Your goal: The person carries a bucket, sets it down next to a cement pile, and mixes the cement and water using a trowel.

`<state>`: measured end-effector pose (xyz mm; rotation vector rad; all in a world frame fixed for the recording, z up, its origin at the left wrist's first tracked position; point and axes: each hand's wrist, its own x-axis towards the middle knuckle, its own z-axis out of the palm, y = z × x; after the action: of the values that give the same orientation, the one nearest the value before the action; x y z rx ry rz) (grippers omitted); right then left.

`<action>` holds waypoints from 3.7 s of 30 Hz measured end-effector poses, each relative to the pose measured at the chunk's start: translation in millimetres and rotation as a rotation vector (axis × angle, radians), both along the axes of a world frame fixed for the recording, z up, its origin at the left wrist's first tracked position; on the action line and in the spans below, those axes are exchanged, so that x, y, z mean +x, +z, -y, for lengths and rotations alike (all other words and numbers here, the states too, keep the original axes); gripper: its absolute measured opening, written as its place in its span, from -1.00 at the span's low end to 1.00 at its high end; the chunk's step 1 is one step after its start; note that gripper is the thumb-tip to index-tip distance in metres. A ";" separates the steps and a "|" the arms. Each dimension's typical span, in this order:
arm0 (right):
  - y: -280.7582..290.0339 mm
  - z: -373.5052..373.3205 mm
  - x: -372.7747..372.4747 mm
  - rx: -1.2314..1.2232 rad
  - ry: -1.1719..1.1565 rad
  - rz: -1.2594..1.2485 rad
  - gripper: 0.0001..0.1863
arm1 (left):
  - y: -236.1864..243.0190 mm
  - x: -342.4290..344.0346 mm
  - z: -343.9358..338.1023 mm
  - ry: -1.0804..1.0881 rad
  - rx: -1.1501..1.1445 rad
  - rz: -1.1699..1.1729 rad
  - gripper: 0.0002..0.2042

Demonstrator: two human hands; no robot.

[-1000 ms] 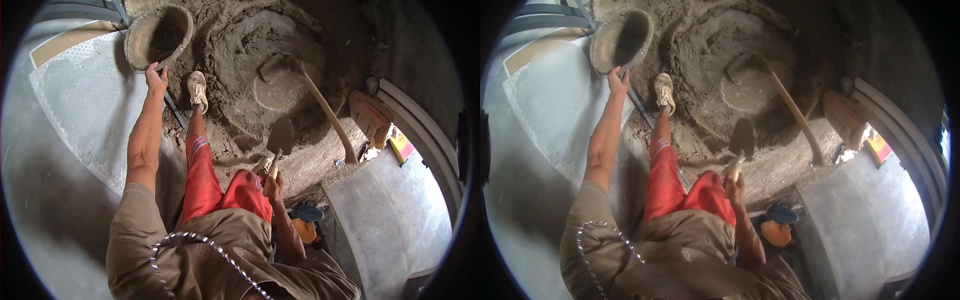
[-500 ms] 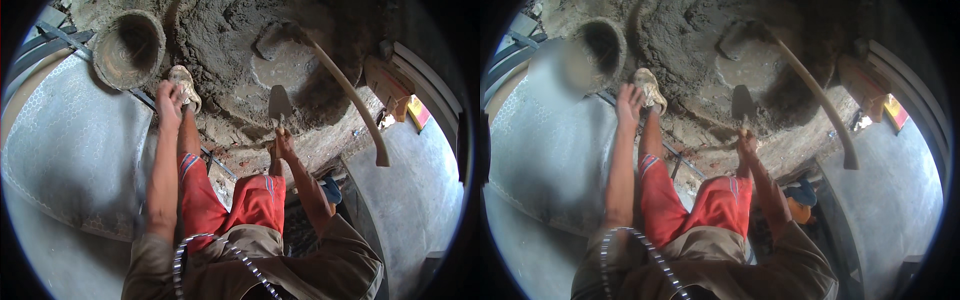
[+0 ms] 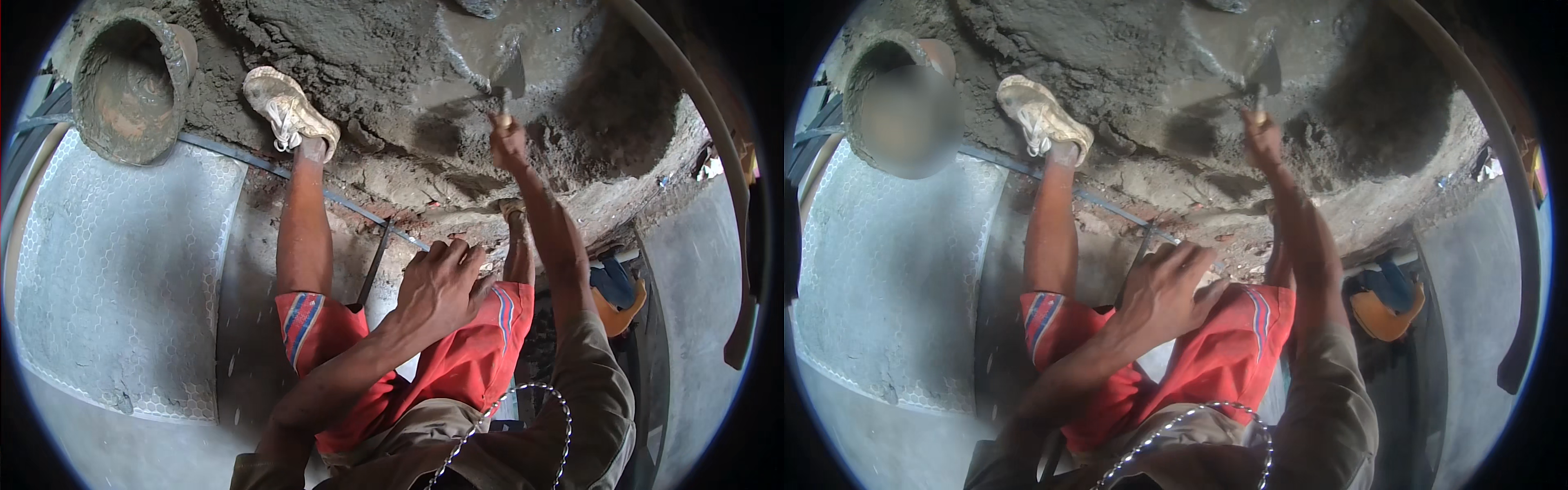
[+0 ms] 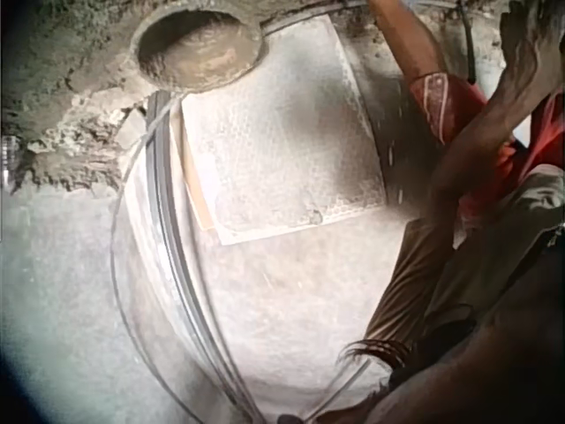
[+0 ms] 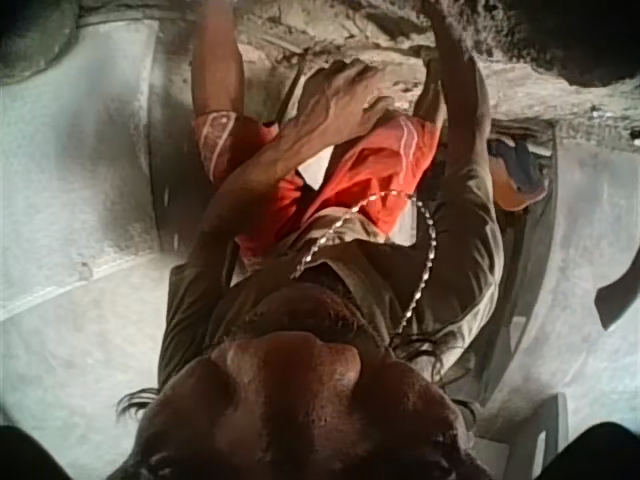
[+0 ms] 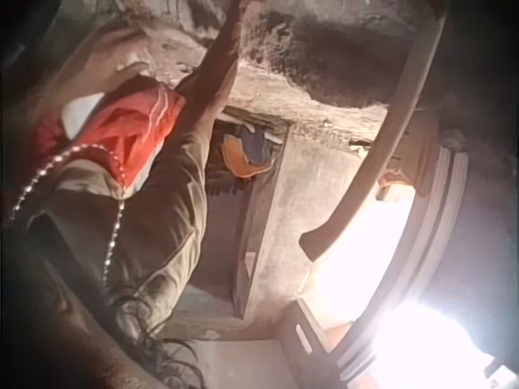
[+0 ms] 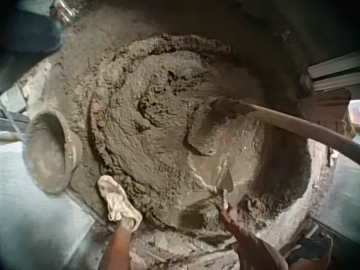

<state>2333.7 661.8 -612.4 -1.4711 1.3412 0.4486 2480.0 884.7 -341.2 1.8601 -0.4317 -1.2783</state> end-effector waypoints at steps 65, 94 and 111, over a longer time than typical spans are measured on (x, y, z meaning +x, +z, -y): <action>252.1 144.2 436.0 -1.551 1.710 0.245 -0.73 | -71.0 53.3 -3.0 1.074 0.023 -0.644 -0.81; -44.8 171.9 95.9 -0.802 0.303 -0.317 -0.60 | -74.8 22.8 30.6 0.461 0.124 -0.530 -0.66; -22.9 96.3 222.4 -0.720 0.854 -0.117 -0.66 | -78.1 30.1 25.0 0.575 0.131 -0.499 -0.69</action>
<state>2556.0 565.5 -635.3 -2.6650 0.9267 0.6215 2510.1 859.7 -419.4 1.5251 0.4333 -1.3108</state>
